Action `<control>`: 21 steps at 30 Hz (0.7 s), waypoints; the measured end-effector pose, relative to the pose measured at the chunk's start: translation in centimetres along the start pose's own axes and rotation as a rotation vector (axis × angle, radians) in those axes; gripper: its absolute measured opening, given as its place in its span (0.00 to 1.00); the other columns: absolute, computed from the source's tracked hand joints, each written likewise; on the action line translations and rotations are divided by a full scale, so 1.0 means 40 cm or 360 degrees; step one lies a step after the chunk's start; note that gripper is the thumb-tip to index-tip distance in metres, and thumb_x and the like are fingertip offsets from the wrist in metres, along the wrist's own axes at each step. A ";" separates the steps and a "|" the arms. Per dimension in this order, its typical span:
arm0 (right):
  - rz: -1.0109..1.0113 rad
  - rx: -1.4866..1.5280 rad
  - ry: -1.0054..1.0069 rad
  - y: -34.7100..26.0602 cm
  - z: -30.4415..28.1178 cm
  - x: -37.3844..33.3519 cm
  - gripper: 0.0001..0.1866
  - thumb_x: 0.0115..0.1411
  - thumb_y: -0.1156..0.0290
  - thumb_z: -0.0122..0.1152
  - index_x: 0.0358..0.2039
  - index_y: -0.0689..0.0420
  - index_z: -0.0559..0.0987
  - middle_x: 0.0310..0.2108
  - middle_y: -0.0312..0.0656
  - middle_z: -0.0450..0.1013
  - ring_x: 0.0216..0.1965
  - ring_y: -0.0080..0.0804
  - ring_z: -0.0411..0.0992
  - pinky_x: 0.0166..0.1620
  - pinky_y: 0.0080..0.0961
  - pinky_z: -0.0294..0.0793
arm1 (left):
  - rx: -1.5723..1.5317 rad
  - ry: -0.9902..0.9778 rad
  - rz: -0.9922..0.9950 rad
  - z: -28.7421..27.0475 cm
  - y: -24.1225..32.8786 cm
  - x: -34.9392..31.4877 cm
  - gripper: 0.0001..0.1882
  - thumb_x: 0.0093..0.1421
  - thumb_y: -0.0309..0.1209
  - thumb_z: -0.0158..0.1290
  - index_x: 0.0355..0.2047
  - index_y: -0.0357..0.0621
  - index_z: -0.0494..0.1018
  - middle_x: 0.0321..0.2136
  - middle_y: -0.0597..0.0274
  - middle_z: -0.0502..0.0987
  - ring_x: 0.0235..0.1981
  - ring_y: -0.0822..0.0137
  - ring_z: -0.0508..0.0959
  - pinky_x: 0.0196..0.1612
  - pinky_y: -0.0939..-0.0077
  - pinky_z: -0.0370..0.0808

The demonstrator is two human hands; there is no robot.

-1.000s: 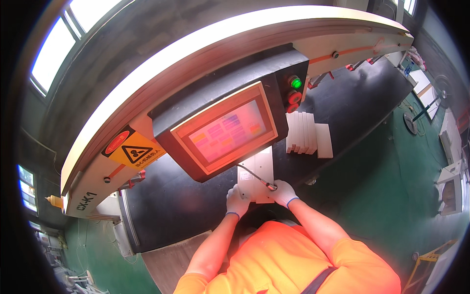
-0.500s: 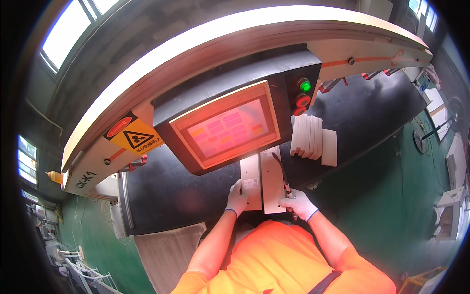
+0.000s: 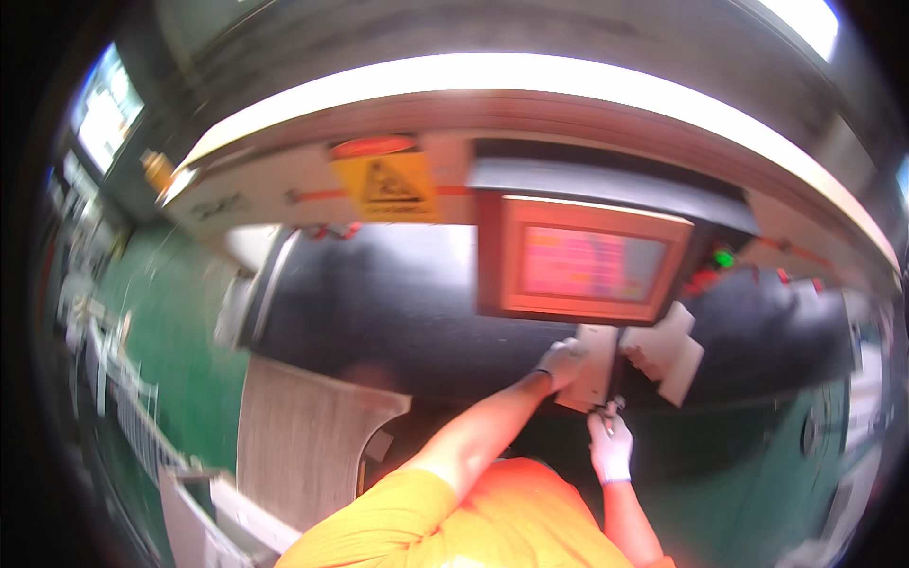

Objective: The person places wooden panels one by one onto a drilling machine, secures them under the drill head using manual pressure and a foot pedal, and uses an air nozzle to clean the workspace between pieces.

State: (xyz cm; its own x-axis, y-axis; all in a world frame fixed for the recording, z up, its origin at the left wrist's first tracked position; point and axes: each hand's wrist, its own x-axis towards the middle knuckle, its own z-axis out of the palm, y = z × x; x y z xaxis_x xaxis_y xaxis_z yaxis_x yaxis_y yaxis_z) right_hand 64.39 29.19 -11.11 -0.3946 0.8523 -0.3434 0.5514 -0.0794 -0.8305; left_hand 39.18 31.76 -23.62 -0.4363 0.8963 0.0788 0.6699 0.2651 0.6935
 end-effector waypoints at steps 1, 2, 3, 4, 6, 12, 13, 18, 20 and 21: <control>0.0029 0.0011 -0.0072 -0.015 -0.018 -0.030 0.14 0.68 0.61 0.68 0.39 0.61 0.83 0.31 0.40 0.78 0.34 0.28 0.75 0.44 0.28 0.76 | -0.0067 -0.0028 -0.0010 -0.014 0.054 -0.002 0.17 0.75 0.39 0.48 0.45 0.38 0.80 0.46 0.37 0.83 0.52 0.37 0.83 0.56 0.45 0.80; -0.0002 -0.0021 -0.0192 -0.047 -0.024 -0.060 0.13 0.67 0.63 0.68 0.39 0.62 0.83 0.31 0.37 0.78 0.34 0.24 0.74 0.43 0.26 0.75 | -0.0178 0.0019 -0.0065 -0.041 0.078 -0.017 0.18 0.75 0.40 0.48 0.47 0.36 0.80 0.47 0.38 0.84 0.53 0.37 0.83 0.57 0.46 0.80; -0.0047 -0.0054 -0.0329 -0.081 -0.029 -0.090 0.12 0.67 0.64 0.67 0.38 0.62 0.83 0.30 0.35 0.77 0.33 0.21 0.73 0.42 0.23 0.74 | -0.0323 0.0125 -0.0167 -0.083 0.079 -0.048 0.20 0.76 0.41 0.49 0.49 0.35 0.80 0.48 0.39 0.84 0.54 0.38 0.84 0.58 0.47 0.79; -0.0069 -0.0203 -0.0504 -0.122 -0.014 -0.112 0.12 0.67 0.66 0.66 0.38 0.63 0.83 0.30 0.33 0.77 0.32 0.19 0.72 0.40 0.21 0.74 | -0.0591 0.0538 -0.0256 -0.101 0.023 -0.108 0.25 0.76 0.45 0.51 0.56 0.34 0.80 0.49 0.40 0.86 0.55 0.40 0.84 0.60 0.51 0.78; -0.0089 -0.0180 -0.0896 -0.144 0.047 -0.126 0.12 0.67 0.66 0.66 0.38 0.64 0.83 0.27 0.33 0.76 0.29 0.19 0.71 0.38 0.22 0.74 | -0.1263 0.0966 -0.0534 -0.213 -0.049 -0.249 0.25 0.75 0.42 0.55 0.61 0.33 0.79 0.43 0.53 0.87 0.44 0.54 0.86 0.52 0.58 0.81; -0.0675 -0.1325 -0.1751 -0.270 0.309 -0.127 0.24 0.62 0.52 0.71 0.36 0.65 0.84 0.25 0.46 0.79 0.27 0.36 0.77 0.37 0.36 0.77 | -0.0476 0.2119 -0.1162 -0.666 -0.181 -0.931 0.19 0.74 0.36 0.61 0.57 0.36 0.82 0.42 0.53 0.87 0.43 0.64 0.85 0.51 0.67 0.82; -0.0805 -0.1497 -0.1854 -0.305 0.356 -0.139 0.26 0.62 0.49 0.72 0.37 0.65 0.85 0.26 0.49 0.80 0.28 0.40 0.79 0.38 0.38 0.78 | -0.0110 0.2190 -0.1371 -0.682 -0.167 -1.062 0.23 0.70 0.38 0.64 0.59 0.36 0.80 0.48 0.49 0.84 0.49 0.58 0.83 0.55 0.62 0.81; -0.1611 -0.1624 -0.2112 -0.398 0.592 -0.223 0.27 0.63 0.44 0.74 0.36 0.61 0.85 0.29 0.56 0.81 0.36 0.56 0.83 0.42 0.45 0.79 | 0.0907 0.1924 -0.2888 -0.745 -0.068 -1.595 0.58 0.52 0.51 0.75 0.75 0.40 0.59 0.75 0.38 0.60 0.73 0.38 0.64 0.74 0.41 0.62; -0.1676 -0.1605 -0.2227 -0.445 0.668 -0.309 0.27 0.63 0.45 0.74 0.37 0.61 0.85 0.30 0.56 0.81 0.36 0.56 0.83 0.43 0.45 0.79 | 0.0790 0.1721 -0.3341 -0.702 -0.070 -1.731 0.67 0.48 0.54 0.76 0.78 0.35 0.52 0.73 0.33 0.63 0.72 0.35 0.66 0.74 0.40 0.62; -0.1711 -0.1601 -0.2233 -0.452 0.702 -0.348 0.27 0.63 0.45 0.73 0.38 0.61 0.85 0.30 0.56 0.81 0.36 0.55 0.83 0.43 0.44 0.80 | 0.0390 0.1774 -0.3377 -0.700 -0.070 -1.770 0.69 0.46 0.53 0.76 0.79 0.35 0.51 0.70 0.33 0.66 0.70 0.37 0.69 0.73 0.41 0.64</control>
State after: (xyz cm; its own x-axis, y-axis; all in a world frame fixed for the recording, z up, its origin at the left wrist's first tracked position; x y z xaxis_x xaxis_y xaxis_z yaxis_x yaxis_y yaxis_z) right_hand 39.24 4.24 -3.64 -0.6839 -0.5952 -0.4219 -0.3105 0.7607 -0.5700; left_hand 51.37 -42.39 -11.11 -0.3025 -0.9502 -0.0753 -0.9268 0.2747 0.2560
